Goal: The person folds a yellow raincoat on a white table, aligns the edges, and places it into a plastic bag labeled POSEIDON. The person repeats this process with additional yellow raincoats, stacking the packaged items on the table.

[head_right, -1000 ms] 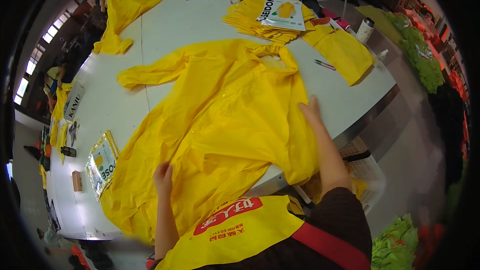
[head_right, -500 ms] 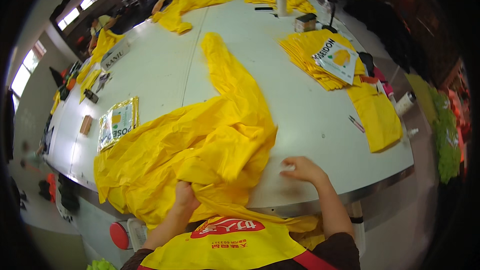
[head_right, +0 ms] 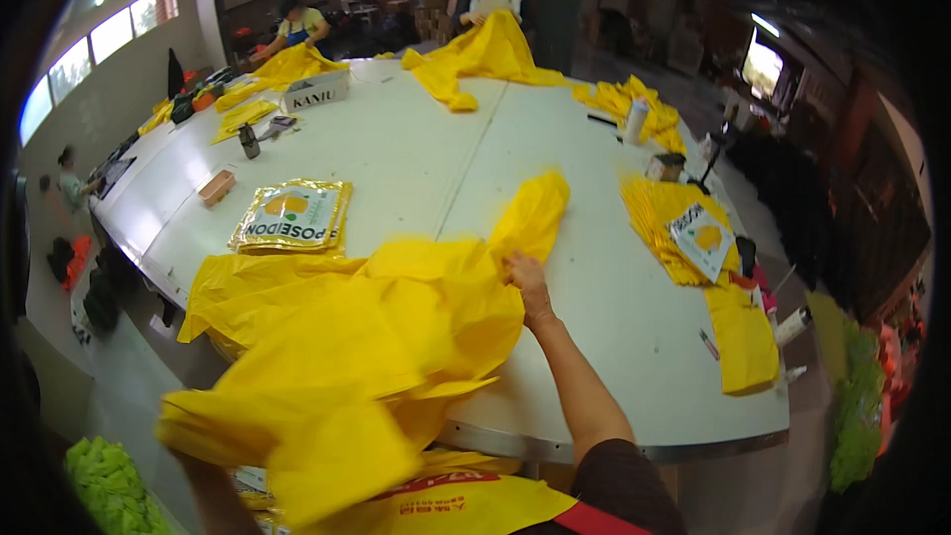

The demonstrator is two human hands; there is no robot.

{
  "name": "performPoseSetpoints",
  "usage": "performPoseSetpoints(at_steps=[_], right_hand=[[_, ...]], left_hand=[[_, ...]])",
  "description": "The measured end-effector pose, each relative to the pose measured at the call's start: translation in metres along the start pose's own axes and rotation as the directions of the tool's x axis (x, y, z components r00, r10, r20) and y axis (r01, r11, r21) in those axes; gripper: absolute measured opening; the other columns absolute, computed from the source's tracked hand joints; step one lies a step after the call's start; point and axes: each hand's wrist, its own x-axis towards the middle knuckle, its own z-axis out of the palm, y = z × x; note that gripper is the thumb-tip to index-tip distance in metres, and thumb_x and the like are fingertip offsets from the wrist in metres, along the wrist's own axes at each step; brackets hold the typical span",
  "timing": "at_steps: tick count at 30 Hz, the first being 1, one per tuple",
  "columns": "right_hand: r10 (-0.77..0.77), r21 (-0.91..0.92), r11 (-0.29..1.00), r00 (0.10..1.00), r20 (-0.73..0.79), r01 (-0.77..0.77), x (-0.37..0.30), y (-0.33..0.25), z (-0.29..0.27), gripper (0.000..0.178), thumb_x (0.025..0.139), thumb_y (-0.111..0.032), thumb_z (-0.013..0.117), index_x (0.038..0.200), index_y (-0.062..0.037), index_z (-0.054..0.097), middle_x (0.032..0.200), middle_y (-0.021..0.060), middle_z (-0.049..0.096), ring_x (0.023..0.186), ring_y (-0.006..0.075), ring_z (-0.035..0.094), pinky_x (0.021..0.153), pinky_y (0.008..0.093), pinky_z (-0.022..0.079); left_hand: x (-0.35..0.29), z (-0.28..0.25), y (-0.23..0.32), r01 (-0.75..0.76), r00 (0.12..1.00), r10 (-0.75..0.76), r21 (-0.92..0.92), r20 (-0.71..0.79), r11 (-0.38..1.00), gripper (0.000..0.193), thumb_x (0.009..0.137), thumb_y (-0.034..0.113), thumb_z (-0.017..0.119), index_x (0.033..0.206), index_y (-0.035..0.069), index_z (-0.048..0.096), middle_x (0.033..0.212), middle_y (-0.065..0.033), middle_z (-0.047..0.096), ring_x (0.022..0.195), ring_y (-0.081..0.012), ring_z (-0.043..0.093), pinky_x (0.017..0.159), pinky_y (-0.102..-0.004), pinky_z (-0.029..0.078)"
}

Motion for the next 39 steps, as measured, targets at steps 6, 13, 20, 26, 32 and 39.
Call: performPoseSetpoints(at_steps=[6,13,20,26,32,39], right_hand=[[-0.066,0.316,0.864,0.535,0.843,-0.391,0.049,-0.209,-0.013,0.033,0.083,-0.018,0.056,0.113,-0.0042,0.049,0.110,0.0104,0.055,0.106,0.0209,0.049,0.093,0.0326,0.037],[-0.769,0.343,0.488,-0.210,0.603,-0.803,0.000,-0.400,0.036,0.046,0.090,-0.018,0.045,0.129,0.0036,0.037,0.126,0.0087,0.048,0.113,0.0162,0.042,0.097,0.0276,0.033],[-0.304,0.181,0.285,0.090,0.948,-0.941,-0.020,-0.381,0.041,0.052,0.091,-0.023,0.048,0.134,0.0035,0.033,0.134,0.0073,0.043,0.121,0.0164,0.040,0.101,0.0248,0.028],[-0.236,0.493,-0.174,0.523,0.819,-0.852,-0.079,-0.278,0.027,0.059,0.088,-0.034,0.047,0.135,-0.0021,0.034,0.136,0.0104,0.041,0.123,0.0264,0.039,0.104,0.0343,0.025],[0.325,0.859,-0.199,0.795,0.513,-0.472,-0.117,-0.176,-0.079,0.069,0.083,-0.048,0.048,0.136,-0.0054,0.034,0.138,0.0115,0.038,0.124,0.0291,0.038,0.105,0.0397,0.024],[0.573,0.939,-0.029,0.764,0.296,-0.342,-0.151,-0.091,-0.166,0.080,0.079,-0.061,0.048,0.137,-0.0087,0.034,0.140,0.0127,0.035,0.125,0.0319,0.036,0.106,0.0451,0.023]], left_hand=[[-0.126,-0.125,0.048,0.254,0.750,0.227,0.587,-0.622,0.768,0.043,0.087,0.034,0.055,0.115,0.001,0.051,0.108,-0.0096,0.056,0.095,-0.0220,0.056,0.081,-0.0352,0.046],[-0.189,-0.098,0.040,0.549,0.370,0.306,0.472,-0.877,0.690,0.042,0.090,0.038,0.048,0.112,0.003,0.052,0.106,-0.0095,0.057,0.095,-0.0230,0.055,0.081,-0.0353,0.045],[-0.105,-0.125,0.079,0.332,0.529,0.380,0.597,-0.759,0.730,0.043,0.091,0.039,0.045,0.112,0.003,0.052,0.107,-0.0096,0.057,0.096,-0.0241,0.055,0.083,-0.0359,0.044],[0.130,-0.053,0.170,-0.218,0.777,0.468,0.517,-0.421,0.828,0.043,0.092,0.040,0.042,0.112,0.004,0.051,0.107,-0.0098,0.057,0.096,-0.0250,0.054,0.084,-0.0364,0.044],[0.358,0.173,0.149,-0.294,0.937,0.340,-0.346,0.079,0.891,0.044,0.092,0.041,0.039,0.113,0.004,0.051,0.108,-0.0099,0.057,0.097,-0.0259,0.054,0.086,-0.0368,0.043],[0.439,0.432,-0.129,-0.598,0.799,0.583,0.090,0.147,0.797,0.034,0.087,0.024,0.047,0.117,0.006,0.047,0.115,-0.0126,0.052,0.107,-0.0216,0.047,0.096,-0.0333,0.034]])
